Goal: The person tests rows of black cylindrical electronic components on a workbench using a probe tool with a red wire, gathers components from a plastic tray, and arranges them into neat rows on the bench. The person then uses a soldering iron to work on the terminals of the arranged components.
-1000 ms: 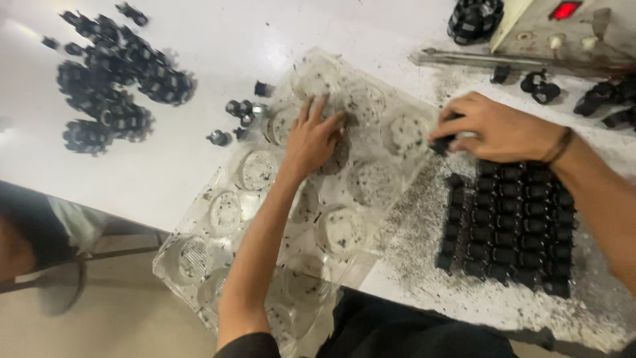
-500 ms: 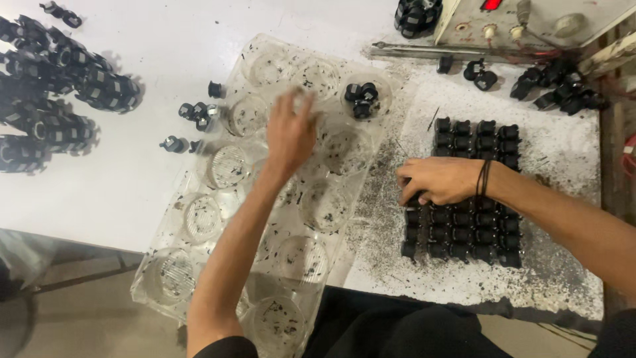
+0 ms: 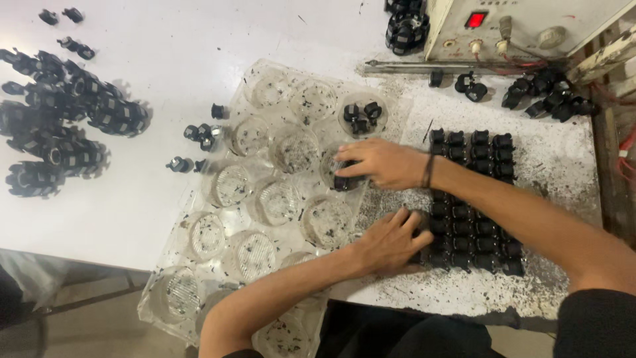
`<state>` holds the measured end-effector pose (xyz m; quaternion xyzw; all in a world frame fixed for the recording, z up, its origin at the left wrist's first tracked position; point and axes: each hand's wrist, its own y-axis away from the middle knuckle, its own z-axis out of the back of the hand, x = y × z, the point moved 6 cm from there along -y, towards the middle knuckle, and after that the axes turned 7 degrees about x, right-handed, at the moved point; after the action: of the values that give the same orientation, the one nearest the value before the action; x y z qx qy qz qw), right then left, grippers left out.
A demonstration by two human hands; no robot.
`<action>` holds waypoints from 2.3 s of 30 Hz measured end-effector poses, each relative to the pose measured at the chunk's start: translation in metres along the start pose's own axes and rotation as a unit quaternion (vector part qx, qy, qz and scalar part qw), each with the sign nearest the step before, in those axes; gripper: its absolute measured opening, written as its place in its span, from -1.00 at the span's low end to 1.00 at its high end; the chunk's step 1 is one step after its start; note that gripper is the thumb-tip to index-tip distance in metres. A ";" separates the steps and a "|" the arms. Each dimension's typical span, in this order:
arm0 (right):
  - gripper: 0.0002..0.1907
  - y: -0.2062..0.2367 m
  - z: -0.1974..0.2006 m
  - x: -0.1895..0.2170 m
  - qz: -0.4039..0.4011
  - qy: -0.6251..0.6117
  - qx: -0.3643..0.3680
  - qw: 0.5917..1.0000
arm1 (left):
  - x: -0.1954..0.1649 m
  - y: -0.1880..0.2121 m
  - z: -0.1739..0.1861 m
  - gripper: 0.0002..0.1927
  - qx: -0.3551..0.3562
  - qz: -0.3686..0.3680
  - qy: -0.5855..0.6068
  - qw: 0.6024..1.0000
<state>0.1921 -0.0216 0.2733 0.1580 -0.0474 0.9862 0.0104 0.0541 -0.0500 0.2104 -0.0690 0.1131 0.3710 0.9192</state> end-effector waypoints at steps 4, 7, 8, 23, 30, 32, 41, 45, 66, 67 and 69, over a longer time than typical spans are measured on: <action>-0.42 0.062 -0.008 -0.082 -0.170 -0.024 0.253 0.952 | 0.047 -0.002 0.016 -0.29 0.099 0.086 0.037 0.991; -0.42 0.098 -0.019 -0.111 -0.160 -0.092 0.321 0.929 | 0.151 -0.001 0.065 -0.33 -0.075 0.231 0.060 0.968; -0.44 0.105 -0.026 -0.117 -0.167 -0.096 0.342 0.920 | 0.195 -0.002 0.070 -0.33 -0.055 0.314 0.048 0.947; -0.57 -0.047 -0.004 -0.041 -0.075 -0.023 0.019 0.997 | 0.029 0.020 0.036 -0.55 -0.089 0.034 0.082 0.992; -0.44 -0.087 -0.017 0.008 0.067 0.126 -0.092 0.986 | -0.016 -0.006 -0.005 -0.08 -0.073 0.066 0.026 0.995; -0.57 -0.040 -0.021 -0.015 -0.017 0.048 0.081 0.995 | -0.015 -0.009 -0.011 -0.14 -0.045 0.054 0.038 0.997; -0.58 0.099 -0.046 -0.014 -0.211 -0.167 0.466 0.843 | -0.017 -0.025 -0.034 -0.26 -0.040 0.033 0.061 0.997; -0.62 0.096 -0.053 -0.019 -0.224 -0.093 0.498 0.832 | -0.017 -0.022 -0.033 -0.21 -0.058 0.015 0.050 0.997; -0.54 -0.198 -0.011 -0.157 -0.088 0.018 0.008 0.996 | 0.213 0.121 0.072 -0.39 -0.124 0.323 -0.002 0.938; -0.51 -0.178 0.000 -0.164 -0.146 0.011 0.048 0.988 | 0.253 0.144 0.079 -0.33 -0.129 0.406 0.005 0.905; -0.47 -0.129 0.015 -0.167 -0.286 -0.031 0.171 0.942 | 0.296 0.173 0.083 -0.39 -0.134 0.465 -0.002 0.875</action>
<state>0.3597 0.1041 0.2474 0.1948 0.1687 0.9297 0.2631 0.1534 0.2889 0.2060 -0.1302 0.0792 0.7672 0.6231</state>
